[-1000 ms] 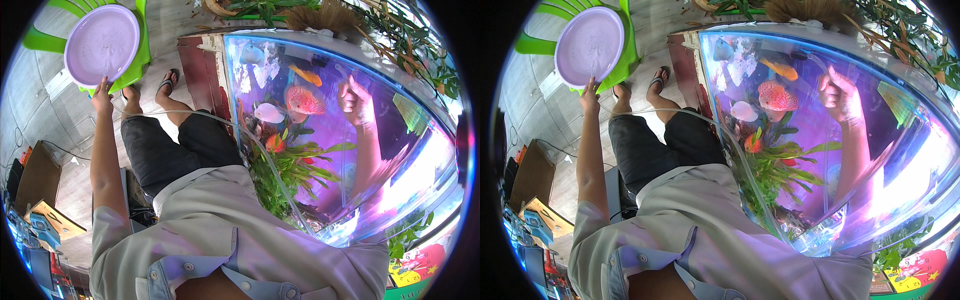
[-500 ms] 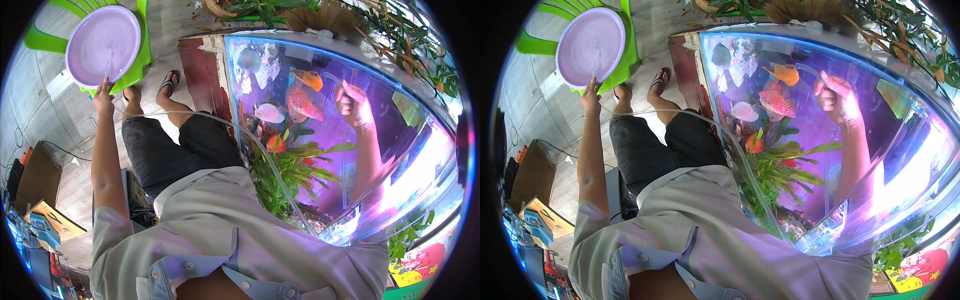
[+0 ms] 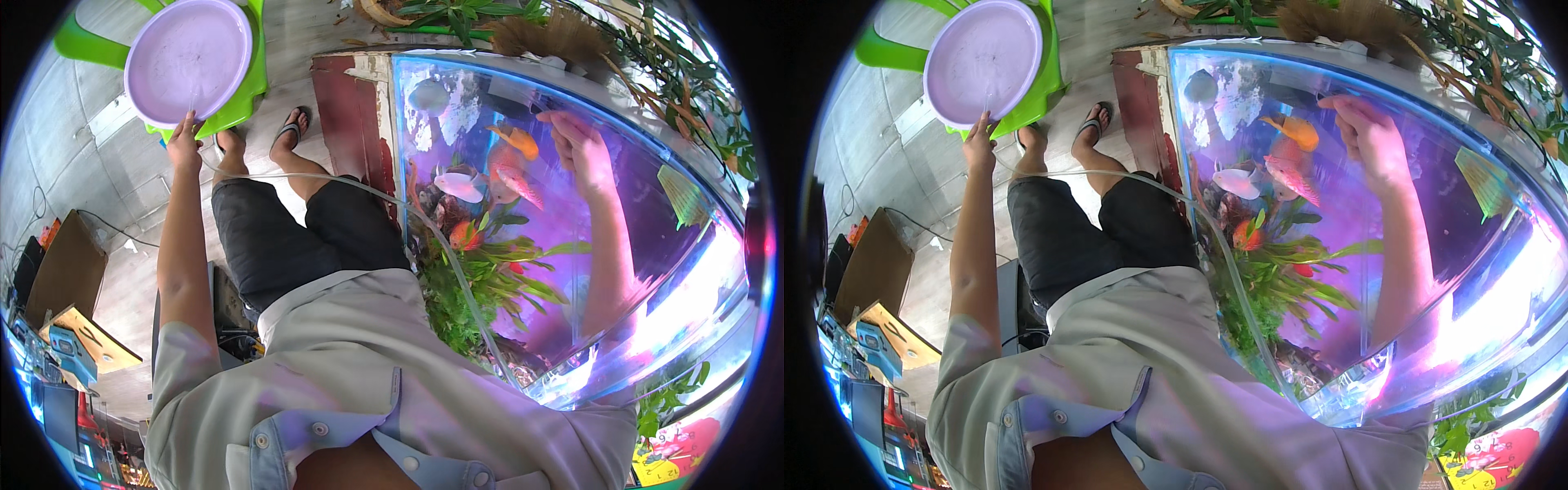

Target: The person uses a siphon tube to remove water from a fish tank into a purple basin, then carries the basin to a bathroom to refill it from a tap. The person also reaches into the tank to touch the fish during the process.

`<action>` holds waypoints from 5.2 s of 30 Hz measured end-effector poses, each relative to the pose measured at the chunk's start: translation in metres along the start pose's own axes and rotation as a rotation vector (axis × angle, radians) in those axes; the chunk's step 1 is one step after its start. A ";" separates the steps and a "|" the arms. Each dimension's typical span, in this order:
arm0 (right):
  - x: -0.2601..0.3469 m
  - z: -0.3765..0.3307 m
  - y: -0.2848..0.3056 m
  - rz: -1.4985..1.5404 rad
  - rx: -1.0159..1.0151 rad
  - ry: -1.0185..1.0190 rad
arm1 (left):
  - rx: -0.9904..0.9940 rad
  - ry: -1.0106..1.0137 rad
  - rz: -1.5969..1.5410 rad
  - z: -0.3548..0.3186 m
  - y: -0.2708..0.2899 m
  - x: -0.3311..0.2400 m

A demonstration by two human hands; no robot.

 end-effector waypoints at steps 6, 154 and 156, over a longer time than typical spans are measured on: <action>0.025 0.015 -0.023 -0.290 -0.151 0.124 | -0.004 0.002 0.044 0.003 0.004 0.003; -0.020 0.047 -0.030 -0.451 -0.069 -0.040 | -0.073 -0.028 0.106 -0.004 0.001 -0.001; -0.016 0.067 -0.021 -0.689 -0.147 0.155 | -0.065 -0.008 -0.032 -0.001 0.005 0.012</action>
Point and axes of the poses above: each hand's wrist, its own z-axis towards the middle knuckle, its own y-axis out of the back of the hand, x = y × z, the point moved 8 cm from there along z, towards the middle knuckle, and after that the axes turned 15 degrees about -y, right-handed, at the moved point
